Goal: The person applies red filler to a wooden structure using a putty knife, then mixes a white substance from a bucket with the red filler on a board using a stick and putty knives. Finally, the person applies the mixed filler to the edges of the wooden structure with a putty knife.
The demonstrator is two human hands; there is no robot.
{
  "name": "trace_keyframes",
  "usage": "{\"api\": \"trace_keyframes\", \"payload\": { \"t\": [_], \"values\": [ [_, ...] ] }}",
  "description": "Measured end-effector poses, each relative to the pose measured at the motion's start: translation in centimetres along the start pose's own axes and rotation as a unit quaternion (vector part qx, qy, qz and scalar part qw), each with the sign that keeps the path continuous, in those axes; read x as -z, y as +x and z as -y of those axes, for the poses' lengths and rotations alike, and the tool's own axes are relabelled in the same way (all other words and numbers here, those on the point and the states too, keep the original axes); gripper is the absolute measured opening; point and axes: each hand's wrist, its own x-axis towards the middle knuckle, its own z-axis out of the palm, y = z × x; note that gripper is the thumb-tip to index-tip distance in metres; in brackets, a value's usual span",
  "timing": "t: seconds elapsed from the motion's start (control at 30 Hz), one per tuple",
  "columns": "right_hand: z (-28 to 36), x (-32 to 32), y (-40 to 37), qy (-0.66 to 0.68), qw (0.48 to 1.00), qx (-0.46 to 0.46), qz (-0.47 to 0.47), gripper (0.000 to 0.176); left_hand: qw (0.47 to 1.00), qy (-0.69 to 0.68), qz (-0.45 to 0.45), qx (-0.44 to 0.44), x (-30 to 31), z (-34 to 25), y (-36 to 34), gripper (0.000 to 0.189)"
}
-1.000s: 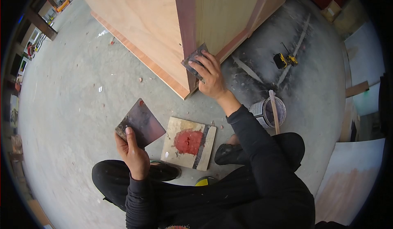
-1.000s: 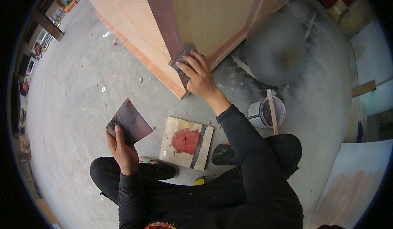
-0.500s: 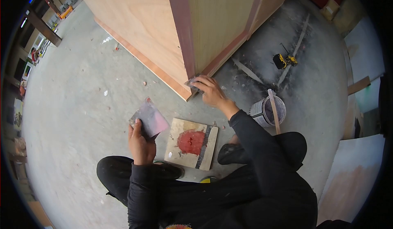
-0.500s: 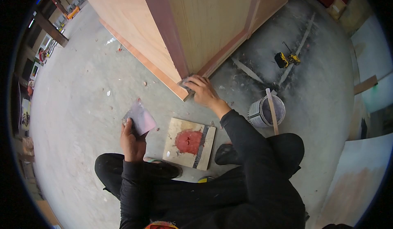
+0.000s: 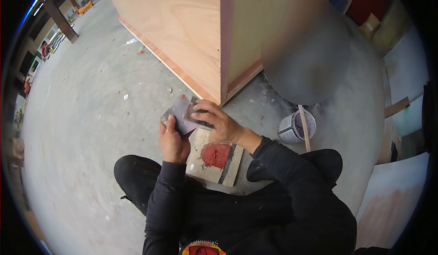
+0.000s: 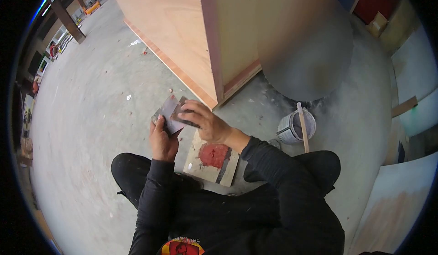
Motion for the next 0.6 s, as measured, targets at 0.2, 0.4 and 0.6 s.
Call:
{"api": "trace_keyframes", "payload": {
  "t": [0.2, 0.4, 0.6],
  "values": [
    [-1.4, 4.0, -0.6, -0.162, 0.981, -0.085, 0.070, 0.057, 0.976, 0.070, 0.035, -0.202, -1.7, -2.4, 0.0, 0.020],
    [3.0, 5.8, 2.8, -0.131, 0.989, -0.069, 0.009, 0.051, 0.908, 0.306, 0.016, -0.285, -2.1, -1.9, -1.1, 0.017],
    [1.9, 1.5, -0.6, -0.167, 0.983, -0.050, 0.053, 0.046, 0.869, 0.371, 0.035, -0.325, -0.6, -0.2, -0.1, 0.016]
  ]
}}
